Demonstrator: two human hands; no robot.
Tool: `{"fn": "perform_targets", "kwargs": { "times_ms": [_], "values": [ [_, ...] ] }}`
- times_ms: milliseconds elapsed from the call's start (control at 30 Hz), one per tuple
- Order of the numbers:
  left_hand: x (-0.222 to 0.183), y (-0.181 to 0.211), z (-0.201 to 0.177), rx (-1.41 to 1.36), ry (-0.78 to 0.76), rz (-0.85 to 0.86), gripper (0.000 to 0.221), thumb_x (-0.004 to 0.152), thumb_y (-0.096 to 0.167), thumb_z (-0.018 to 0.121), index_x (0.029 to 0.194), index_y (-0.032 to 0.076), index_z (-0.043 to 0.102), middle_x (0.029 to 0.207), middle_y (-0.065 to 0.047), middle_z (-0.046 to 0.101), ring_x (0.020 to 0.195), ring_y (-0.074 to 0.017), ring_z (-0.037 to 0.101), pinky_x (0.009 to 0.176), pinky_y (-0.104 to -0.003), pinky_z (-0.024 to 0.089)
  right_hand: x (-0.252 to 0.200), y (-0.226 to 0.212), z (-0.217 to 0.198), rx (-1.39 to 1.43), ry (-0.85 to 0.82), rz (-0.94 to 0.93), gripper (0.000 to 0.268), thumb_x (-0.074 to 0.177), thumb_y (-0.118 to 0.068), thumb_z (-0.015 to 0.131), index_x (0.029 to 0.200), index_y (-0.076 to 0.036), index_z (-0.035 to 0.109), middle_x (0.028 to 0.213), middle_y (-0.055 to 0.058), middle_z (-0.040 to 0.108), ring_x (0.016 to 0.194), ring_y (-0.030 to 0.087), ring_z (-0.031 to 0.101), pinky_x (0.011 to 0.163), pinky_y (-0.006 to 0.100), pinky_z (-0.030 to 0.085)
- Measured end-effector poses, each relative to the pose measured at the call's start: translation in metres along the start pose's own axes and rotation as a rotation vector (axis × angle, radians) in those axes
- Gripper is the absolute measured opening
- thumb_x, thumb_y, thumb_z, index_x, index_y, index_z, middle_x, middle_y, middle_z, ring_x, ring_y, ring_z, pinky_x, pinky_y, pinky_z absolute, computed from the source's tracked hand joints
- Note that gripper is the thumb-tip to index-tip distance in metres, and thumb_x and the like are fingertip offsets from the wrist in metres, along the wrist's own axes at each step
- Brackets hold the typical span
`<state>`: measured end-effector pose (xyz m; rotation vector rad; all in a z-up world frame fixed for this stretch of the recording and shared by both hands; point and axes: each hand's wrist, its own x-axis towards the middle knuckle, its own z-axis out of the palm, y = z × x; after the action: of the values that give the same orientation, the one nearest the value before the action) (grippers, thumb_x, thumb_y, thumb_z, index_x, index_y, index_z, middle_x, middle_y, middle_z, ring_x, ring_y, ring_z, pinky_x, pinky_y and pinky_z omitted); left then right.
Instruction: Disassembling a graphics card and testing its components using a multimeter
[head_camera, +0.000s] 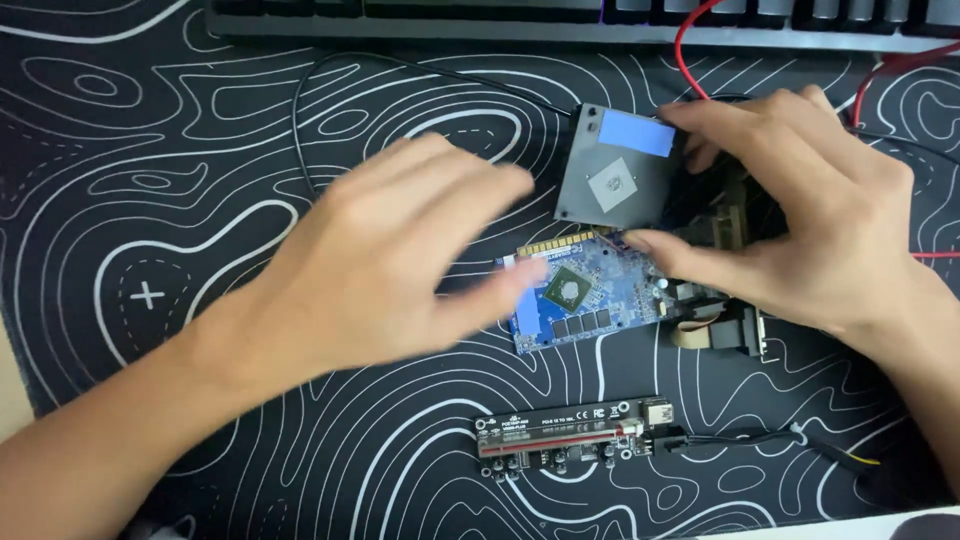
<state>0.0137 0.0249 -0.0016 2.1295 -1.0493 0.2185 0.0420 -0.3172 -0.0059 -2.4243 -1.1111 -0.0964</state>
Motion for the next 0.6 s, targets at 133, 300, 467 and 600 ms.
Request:
{"fn": "perform_targets", "kwargs": {
  "times_ms": [133,300,467,600],
  "values": [
    [-0.005,0.009,0.006,0.197,-0.105,0.033,0.066,0.114,0.063,0.082,0.121,-0.002,0.079,0.110,-0.015,0.079,0.101,-0.0309,0.073,0.088,-0.044,0.057,0.004,-0.004,-0.001,-0.004,-0.020,0.012,0.070,0.109,-0.038,0.105,0.148,0.016,0.079,0.117,0.020,0.076,0.109,0.032,0.074,0.107,0.044,0.057],
    [-0.005,0.009,0.008,0.218,-0.023,-0.032,0.071,0.117,0.068,0.084,0.118,-0.001,0.069,0.106,-0.013,0.069,0.094,-0.0292,0.064,0.082,-0.041,0.047,0.015,-0.020,-0.012,0.083,-0.112,0.075,0.076,0.105,-0.027,0.105,0.151,0.023,0.072,0.122,0.027,0.074,0.112,0.036,0.072,0.105,0.049,0.055],
    [-0.005,0.003,0.006,0.089,-0.076,-0.171,0.095,0.113,0.054,0.111,0.156,-0.007,0.052,0.139,-0.021,0.075,0.120,-0.0359,0.071,0.099,-0.048,0.054,0.014,-0.017,-0.009,0.098,-0.149,0.006,0.080,0.102,-0.029,0.101,0.152,0.023,0.069,0.136,0.034,0.078,0.115,0.040,0.074,0.102,0.051,0.055],
    [-0.002,-0.003,0.007,0.146,-0.097,-0.099,0.074,0.111,0.034,0.113,0.155,-0.003,0.066,0.127,-0.015,0.074,0.114,-0.0308,0.067,0.093,-0.043,0.047,0.010,-0.009,-0.004,0.108,-0.145,-0.034,0.082,0.101,-0.032,0.101,0.152,0.023,0.068,0.144,0.040,0.076,0.118,0.043,0.078,0.101,0.053,0.052]
  ]
}}
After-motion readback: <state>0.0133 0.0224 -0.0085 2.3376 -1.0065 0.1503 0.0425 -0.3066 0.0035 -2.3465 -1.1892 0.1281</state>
